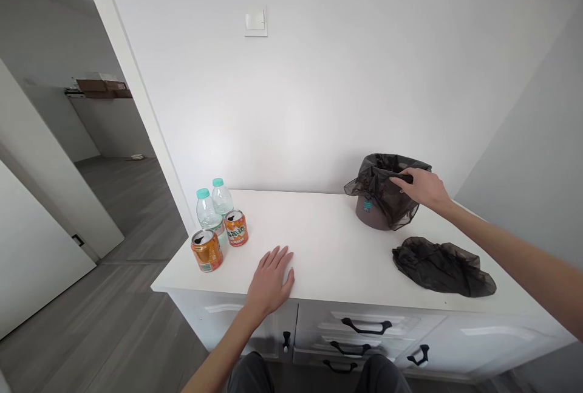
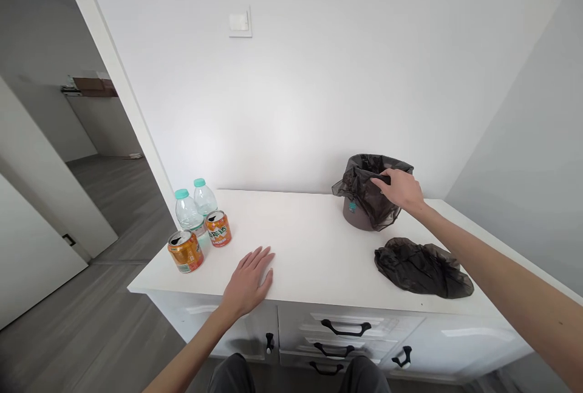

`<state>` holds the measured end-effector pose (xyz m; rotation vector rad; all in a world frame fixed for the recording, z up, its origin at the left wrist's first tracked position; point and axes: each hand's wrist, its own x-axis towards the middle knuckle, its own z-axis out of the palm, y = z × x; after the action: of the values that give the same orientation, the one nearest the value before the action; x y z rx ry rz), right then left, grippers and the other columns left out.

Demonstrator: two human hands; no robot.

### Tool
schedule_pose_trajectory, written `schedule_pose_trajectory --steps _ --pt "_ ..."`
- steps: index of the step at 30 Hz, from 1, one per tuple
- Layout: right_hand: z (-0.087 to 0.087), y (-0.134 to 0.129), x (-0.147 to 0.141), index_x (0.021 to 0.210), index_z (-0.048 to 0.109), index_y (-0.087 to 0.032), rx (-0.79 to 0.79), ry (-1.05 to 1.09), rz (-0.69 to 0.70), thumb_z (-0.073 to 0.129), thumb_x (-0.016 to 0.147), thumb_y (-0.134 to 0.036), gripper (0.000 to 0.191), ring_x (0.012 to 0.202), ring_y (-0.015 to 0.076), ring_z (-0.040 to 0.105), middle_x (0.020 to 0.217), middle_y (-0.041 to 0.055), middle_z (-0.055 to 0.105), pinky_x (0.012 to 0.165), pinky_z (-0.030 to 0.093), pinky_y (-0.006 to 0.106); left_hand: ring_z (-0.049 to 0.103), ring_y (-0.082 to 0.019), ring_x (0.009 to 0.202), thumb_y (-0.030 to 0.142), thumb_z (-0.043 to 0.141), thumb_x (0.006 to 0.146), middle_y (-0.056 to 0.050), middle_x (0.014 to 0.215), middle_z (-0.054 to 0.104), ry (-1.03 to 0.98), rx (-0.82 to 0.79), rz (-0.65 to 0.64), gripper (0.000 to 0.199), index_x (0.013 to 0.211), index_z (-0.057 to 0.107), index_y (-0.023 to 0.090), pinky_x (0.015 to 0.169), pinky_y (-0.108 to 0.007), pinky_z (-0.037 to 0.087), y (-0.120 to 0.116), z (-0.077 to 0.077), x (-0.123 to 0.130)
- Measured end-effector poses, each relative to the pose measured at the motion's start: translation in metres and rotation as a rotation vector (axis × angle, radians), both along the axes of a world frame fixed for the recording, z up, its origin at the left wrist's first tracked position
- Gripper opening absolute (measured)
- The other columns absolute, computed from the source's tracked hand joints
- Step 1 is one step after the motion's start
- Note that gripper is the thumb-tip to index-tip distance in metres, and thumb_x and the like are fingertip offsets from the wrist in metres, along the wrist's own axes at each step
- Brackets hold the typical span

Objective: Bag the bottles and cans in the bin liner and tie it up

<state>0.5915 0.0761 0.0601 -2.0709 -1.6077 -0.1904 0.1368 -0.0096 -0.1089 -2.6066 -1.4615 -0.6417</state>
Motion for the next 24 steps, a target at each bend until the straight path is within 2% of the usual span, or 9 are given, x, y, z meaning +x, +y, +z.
schedule_pose_trajectory --steps 2,8,16,21,24 --pt "0.000 -0.012 -0.009 0.126 0.067 -0.013 0.019 0.036 0.065 0.054 0.094 -0.058 0.056 0.088 0.0320 0.070 0.088 0.0121 0.076 0.076 0.052 0.042 0.043 -0.027 0.149 0.035 0.045 0.102 -0.005 0.157 0.053 -0.007 0.001 -0.002 0.044 0.144 0.056 0.025 0.123 -0.050 0.035 -0.001 -0.001 0.000" --pt "0.006 -0.056 -0.053 0.110 0.071 -0.019 0.059 0.102 0.290 0.059 0.089 -0.063 0.050 0.080 0.0291 0.071 0.083 0.0081 0.077 0.073 0.053 0.040 0.044 -0.027 0.149 0.035 0.044 0.103 -0.006 0.157 0.052 0.005 -0.003 -0.002 0.045 0.145 0.056 0.023 0.123 -0.049 0.035 -0.003 -0.001 0.000" --pt "0.018 -0.107 -0.111 0.102 0.068 -0.023 0.076 0.185 0.498 0.059 0.092 -0.058 0.037 0.080 0.0249 0.073 0.097 0.0064 0.077 0.071 0.054 0.037 0.043 -0.027 0.150 0.036 0.042 0.104 -0.007 0.159 0.051 0.037 -0.003 -0.001 0.046 0.146 0.055 0.022 0.123 -0.050 0.035 -0.002 -0.002 -0.001" --pt "0.026 -0.127 -0.126 0.101 0.067 -0.024 0.081 0.237 0.581 0.062 0.093 -0.055 0.032 0.077 0.0222 0.072 0.099 0.0056 0.075 0.071 0.055 0.037 0.043 -0.027 0.150 0.037 0.041 0.104 -0.005 0.159 0.051 0.029 0.021 -0.011 0.047 0.147 0.054 0.024 0.123 -0.050 0.036 0.000 -0.004 -0.002" --pt "0.024 -0.139 -0.123 0.116 0.063 -0.027 0.109 0.406 0.687 0.062 0.094 -0.049 0.031 0.082 0.0212 0.072 0.106 0.0055 0.072 0.074 0.055 0.036 0.043 -0.027 0.150 0.037 0.040 0.105 -0.005 0.159 0.051 0.046 0.017 -0.006 0.047 0.147 0.054 0.023 0.123 -0.050 0.035 0.001 -0.003 -0.002"
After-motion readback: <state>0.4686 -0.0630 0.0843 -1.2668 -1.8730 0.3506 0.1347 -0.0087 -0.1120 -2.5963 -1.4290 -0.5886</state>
